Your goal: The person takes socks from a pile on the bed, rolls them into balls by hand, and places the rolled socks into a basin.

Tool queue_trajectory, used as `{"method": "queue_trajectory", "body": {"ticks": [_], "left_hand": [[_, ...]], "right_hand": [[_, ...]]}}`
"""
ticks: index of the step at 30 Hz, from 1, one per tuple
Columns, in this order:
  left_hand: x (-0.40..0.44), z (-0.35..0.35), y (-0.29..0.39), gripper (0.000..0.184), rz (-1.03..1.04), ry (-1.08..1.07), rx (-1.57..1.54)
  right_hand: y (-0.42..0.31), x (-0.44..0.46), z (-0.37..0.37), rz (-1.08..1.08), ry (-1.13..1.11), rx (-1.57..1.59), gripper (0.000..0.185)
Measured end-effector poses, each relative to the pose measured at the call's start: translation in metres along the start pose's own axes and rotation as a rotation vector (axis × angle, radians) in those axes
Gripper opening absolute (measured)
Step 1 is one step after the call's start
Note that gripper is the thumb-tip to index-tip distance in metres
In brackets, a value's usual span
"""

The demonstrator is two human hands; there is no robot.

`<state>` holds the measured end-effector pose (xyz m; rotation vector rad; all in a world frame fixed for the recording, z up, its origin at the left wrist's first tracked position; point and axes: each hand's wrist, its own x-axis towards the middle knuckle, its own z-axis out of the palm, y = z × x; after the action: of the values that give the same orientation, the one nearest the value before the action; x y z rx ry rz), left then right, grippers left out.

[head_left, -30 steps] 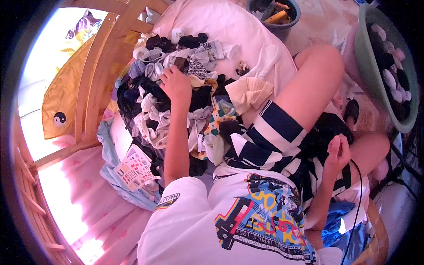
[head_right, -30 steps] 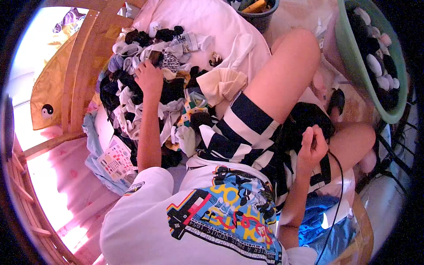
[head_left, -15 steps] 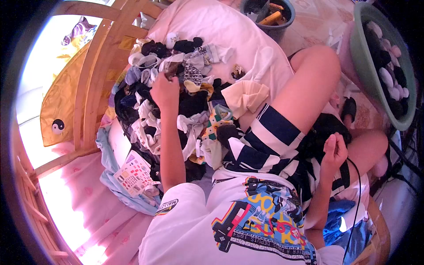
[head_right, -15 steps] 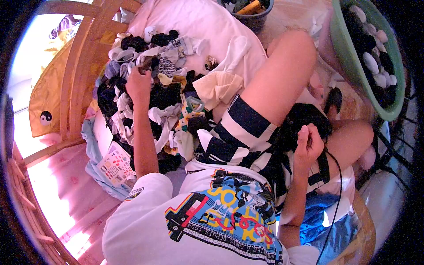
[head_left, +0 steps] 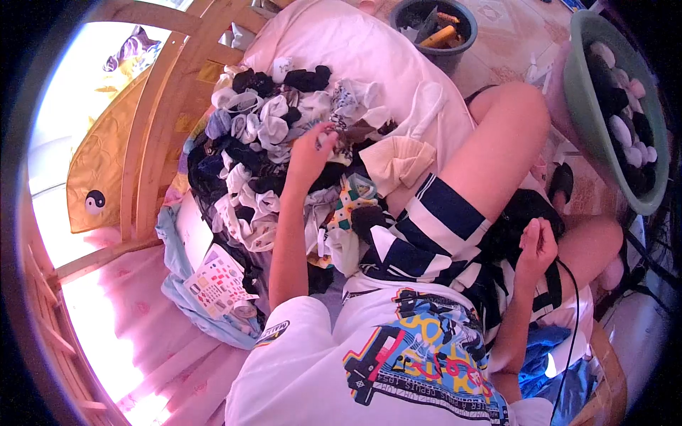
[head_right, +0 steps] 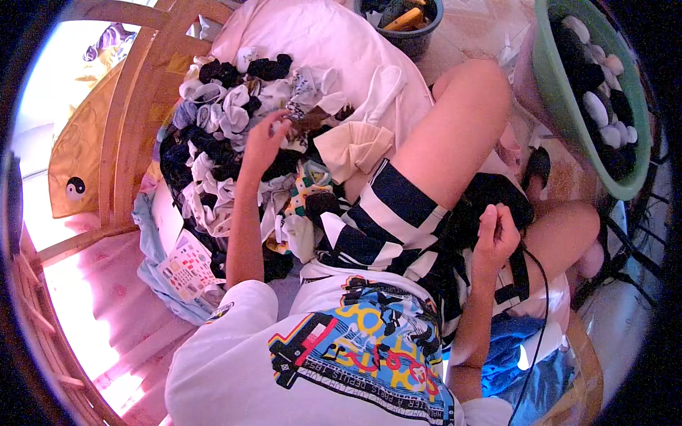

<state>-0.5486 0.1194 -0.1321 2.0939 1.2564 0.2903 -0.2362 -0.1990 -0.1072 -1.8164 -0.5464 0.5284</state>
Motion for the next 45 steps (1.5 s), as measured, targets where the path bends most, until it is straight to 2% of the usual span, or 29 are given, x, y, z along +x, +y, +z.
{"method": "queue_trajectory", "body": {"ticks": [2,3,7,9,12,13,14,16,17,19,20,22,24,26,27,28,30,31,32,34,35,36,38,39,40,42,43,44,45], "left_hand": [[0.003,0.000,-0.011,0.029,-0.063,0.279,0.162],[-0.001,-0.006,-0.002,0.030,-0.095,0.303,0.302],[-0.004,-0.020,-0.018,0.030,-0.262,0.257,0.437],[-0.005,-0.030,-0.029,0.029,-0.182,0.458,0.703],[-0.005,-0.052,-0.041,0.027,-0.260,0.503,0.817],[-0.006,-0.060,-0.042,0.031,-0.356,0.484,0.852],[-0.005,-0.067,-0.044,0.031,-0.358,0.486,0.851],[-0.002,-0.086,-0.053,0.038,-0.337,0.701,0.885],[-0.001,-0.097,-0.062,0.038,-0.335,0.702,0.884],[0.003,-0.117,-0.084,0.051,-0.288,0.882,0.983],[0.005,-0.126,-0.093,0.051,-0.288,0.884,0.983],[0.007,-0.142,-0.107,0.063,-0.324,0.729,0.949],[0.009,-0.153,-0.116,0.061,-0.367,0.684,0.836],[0.011,-0.161,-0.118,0.056,-0.466,0.623,0.585],[0.010,-0.161,-0.123,0.050,-0.378,0.719,0.568],[0.013,-0.161,-0.131,0.050,-0.374,0.718,0.565],[0.017,-0.162,-0.132,0.049,-0.267,0.930,0.542],[0.018,-0.163,-0.126,0.040,-0.262,0.942,0.430],[0.021,-0.163,-0.120,0.040,-0.255,0.946,0.421],[0.025,-0.162,-0.093,0.029,-0.078,0.953,-0.147],[0.027,-0.155,-0.072,0.025,-0.096,0.903,-0.454],[0.027,-0.148,-0.053,0.025,-0.089,0.899,-0.460],[0.026,-0.132,-0.017,0.031,0.049,0.714,-0.538],[0.022,-0.122,0.021,0.036,-0.037,0.648,-0.699],[0.022,-0.111,0.041,0.036,-0.028,0.635,-0.707],[0.023,-0.090,0.068,0.039,0.093,0.475,-0.899],[0.019,-0.080,0.083,0.041,0.074,0.352,-1.047],[0.019,-0.067,0.100,0.041,-0.061,0.305,-1.137],[0.018,-0.051,0.113,0.040,-0.095,0.244,-1.236]], "right_hand": [[-0.002,-0.001,0.001,-0.006,0.005,-0.006,0.027],[-0.001,-0.001,0.000,-0.006,0.001,-0.005,0.027],[-0.001,0.001,0.000,-0.013,-0.032,0.002,0.028],[-0.001,0.002,0.000,-0.004,-0.033,-0.008,0.028],[0.000,0.001,0.000,-0.005,-0.066,-0.017,0.023],[-0.002,0.001,0.002,0.001,-0.045,-0.013,0.025],[-0.003,0.002,0.003,0.009,-0.024,-0.009,0.028],[-0.004,0.002,0.003,0.005,-0.022,-0.003,0.028],[-0.004,0.002,0.003,0.005,-0.021,0.001,0.028],[-0.003,0.002,0.003,-0.001,-0.022,0.007,0.027],[-0.003,0.002,0.004,-0.006,-0.024,0.012,0.027],[-0.005,0.002,0.004,-0.011,-0.029,0.012,0.027],[-0.005,0.002,0.003,-0.016,-0.029,0.012,0.027],[-0.005,0.003,0.003,-0.007,-0.031,0.029,0.026],[-0.005,0.003,0.003,-0.008,-0.026,0.029,0.026],[-0.005,0.002,0.003,-0.005,-0.023,0.025,0.026],[-0.004,0.002,0.002,-0.003,-0.019,0.020,0.026],[-0.002,0.001,0.000,0.003,-0.050,0.004,0.024],[0.000,0.002,-0.001,0.007,-0.079,-0.011,0.023],[0.001,0.004,0.000,-0.006,-0.064,-0.028,0.024],[-0.001,0.004,0.001,-0.019,-0.059,-0.040,0.026],[-0.003,0.004,0.003,-0.031,-0.053,-0.052,0.029],[-0.010,0.004,0.006,0.006,-0.035,-0.036,0.029],[-0.011,0.004,0.006,-0.023,-0.050,-0.035,0.028],[-0.011,0.004,0.005,-0.051,-0.063,-0.036,0.028],[-0.015,0.003,0.003,-0.024,-0.043,-0.085,0.028],[-0.015,0.003,0.003,-0.044,-0.049,-0.069,0.028],[-0.015,0.003,0.002,-0.064,-0.050,-0.054,0.028],[-0.018,0.003,0.001,-0.045,-0.055,-0.043,0.027]]}}
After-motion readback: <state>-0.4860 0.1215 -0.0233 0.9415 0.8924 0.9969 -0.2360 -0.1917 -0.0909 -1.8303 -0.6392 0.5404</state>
